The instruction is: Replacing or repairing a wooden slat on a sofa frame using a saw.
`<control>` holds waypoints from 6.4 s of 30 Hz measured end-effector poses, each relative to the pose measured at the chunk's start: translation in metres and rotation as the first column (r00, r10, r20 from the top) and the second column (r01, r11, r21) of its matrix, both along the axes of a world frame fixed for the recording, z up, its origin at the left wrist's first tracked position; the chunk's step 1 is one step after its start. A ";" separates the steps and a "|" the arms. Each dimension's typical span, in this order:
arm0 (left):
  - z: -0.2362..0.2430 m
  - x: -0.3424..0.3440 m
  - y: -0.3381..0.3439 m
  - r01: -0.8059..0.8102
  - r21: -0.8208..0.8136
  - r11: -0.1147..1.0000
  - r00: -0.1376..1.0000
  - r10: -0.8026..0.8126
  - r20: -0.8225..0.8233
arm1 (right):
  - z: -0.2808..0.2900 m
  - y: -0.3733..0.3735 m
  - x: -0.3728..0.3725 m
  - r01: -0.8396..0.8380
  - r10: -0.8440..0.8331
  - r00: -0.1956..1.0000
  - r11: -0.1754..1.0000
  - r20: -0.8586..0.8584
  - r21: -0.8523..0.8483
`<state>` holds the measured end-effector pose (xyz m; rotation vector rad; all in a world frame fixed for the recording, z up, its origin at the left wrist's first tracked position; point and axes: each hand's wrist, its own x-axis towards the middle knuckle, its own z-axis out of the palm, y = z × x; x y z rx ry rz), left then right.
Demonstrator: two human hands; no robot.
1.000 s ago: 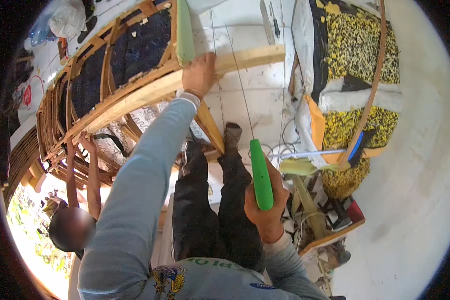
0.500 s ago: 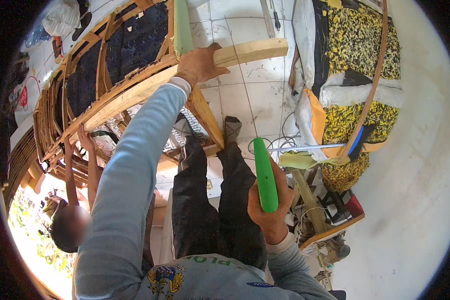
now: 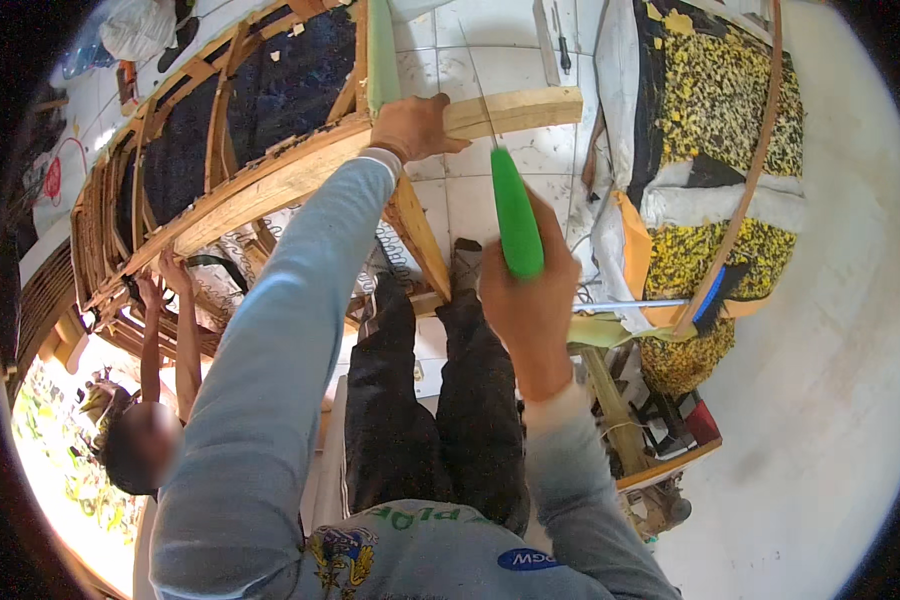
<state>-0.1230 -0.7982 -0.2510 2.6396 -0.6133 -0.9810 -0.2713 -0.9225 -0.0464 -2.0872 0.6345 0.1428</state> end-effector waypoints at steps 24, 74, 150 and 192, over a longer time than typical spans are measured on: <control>-0.010 -0.012 0.015 -0.015 -0.064 0.998 0.999 0.017 0.045 | 0.040 0.011 -0.048 -0.048 0.053 0.997 0.994 0.053 -0.095; -0.039 -0.021 0.025 -0.008 -0.238 0.971 0.930 0.095 0.354 | -0.003 0.004 -0.014 -0.069 0.069 0.997 0.998 0.033 -0.016; -0.024 -0.017 0.035 -0.025 -0.130 0.991 0.980 0.050 0.193 | 0.059 0.009 -0.055 -0.001 0.001 1.000 0.997 -0.002 0.080; -0.019 -0.009 0.031 -0.012 -0.096 0.995 0.988 0.026 0.150 | 0.044 0.016 -0.048 0.017 -0.019 0.998 1.000 0.066 0.023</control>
